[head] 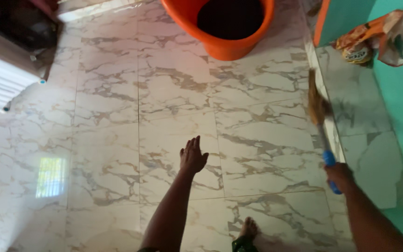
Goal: The person sweeps inside and around a large orange basin using a broom and then places a checkered cloth inside the basin, smoothing it by hand.
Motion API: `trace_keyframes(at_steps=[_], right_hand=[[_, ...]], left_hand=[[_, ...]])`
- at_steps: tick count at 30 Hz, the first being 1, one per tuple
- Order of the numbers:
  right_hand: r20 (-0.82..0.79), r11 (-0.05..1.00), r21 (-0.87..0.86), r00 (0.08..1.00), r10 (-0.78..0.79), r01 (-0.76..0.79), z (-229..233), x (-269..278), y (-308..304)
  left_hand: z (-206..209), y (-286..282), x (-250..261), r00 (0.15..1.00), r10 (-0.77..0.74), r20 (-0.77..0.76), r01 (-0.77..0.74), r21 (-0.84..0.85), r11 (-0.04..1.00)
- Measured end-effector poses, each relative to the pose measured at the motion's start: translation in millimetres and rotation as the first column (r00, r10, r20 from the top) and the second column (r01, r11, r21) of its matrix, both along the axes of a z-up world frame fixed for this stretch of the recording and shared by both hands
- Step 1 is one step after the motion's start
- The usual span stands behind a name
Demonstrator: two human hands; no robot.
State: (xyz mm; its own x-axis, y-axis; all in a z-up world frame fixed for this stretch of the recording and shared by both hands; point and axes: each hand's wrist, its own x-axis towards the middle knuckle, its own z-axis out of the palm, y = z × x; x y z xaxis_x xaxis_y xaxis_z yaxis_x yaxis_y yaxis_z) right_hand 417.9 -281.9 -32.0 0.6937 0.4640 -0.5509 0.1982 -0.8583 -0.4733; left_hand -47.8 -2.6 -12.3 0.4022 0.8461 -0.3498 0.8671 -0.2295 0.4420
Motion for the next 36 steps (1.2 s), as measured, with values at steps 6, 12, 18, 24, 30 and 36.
trace_keyframes(at_steps=[6,12,18,24,30,36], right_hand=[[0.205,0.945,-0.154,0.926,0.315,-0.288,-73,-158,47],[-0.031,0.88,-0.144,0.891,0.454,-0.453,-77,-278,124],[0.046,0.904,0.005,0.903,0.426,-0.427,-33,-299,104],[0.102,0.995,-0.077,0.993,0.064,-0.056,-3,-307,32],[0.025,0.983,-0.12,0.989,0.143,-0.139,-68,-367,12],[-0.046,0.849,-0.149,0.861,0.506,-0.507,-88,-501,60]], left_hand=[[-2,-9,-60,0.996,0.092,-0.002,-0.092,-0.011,0.996],[0,-15,-114,0.996,0.088,0.025,-0.089,0.032,0.996],[11,-14,-199,0.991,0.095,0.094,-0.102,0.077,0.992],[-4,-7,-311,0.981,0.162,0.109,-0.167,0.044,0.985],[-35,-14,-374,0.98,0.176,0.095,-0.178,0.022,0.984],[-16,-22,-351,0.992,0.087,0.096,-0.091,0.034,0.995]])
